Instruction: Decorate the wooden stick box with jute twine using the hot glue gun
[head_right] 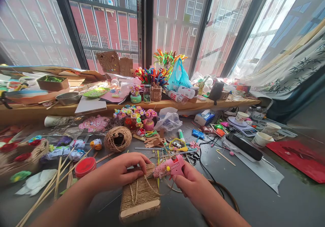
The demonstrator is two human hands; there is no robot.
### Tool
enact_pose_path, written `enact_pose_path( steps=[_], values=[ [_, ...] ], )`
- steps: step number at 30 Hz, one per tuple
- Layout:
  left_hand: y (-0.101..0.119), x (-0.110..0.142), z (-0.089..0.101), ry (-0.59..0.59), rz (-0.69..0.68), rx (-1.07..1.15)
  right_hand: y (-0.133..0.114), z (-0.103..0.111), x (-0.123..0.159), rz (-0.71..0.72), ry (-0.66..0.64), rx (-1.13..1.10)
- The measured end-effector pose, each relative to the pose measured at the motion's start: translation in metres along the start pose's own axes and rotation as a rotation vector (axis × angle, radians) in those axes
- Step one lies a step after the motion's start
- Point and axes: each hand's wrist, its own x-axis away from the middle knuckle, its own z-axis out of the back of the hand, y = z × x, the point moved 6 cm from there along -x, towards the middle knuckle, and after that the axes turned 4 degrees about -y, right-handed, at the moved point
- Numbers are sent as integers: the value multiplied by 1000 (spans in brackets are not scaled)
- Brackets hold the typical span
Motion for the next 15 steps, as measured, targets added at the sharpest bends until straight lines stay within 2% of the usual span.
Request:
enact_pose_path(
  steps=[7,15],
  values=[
    [0,0,0,-11,-10,-10,-1,1,2,14,24,37],
    [1,-1,-1,-22,-20,9,-4,1,4,58,-12,46]
  ],
)
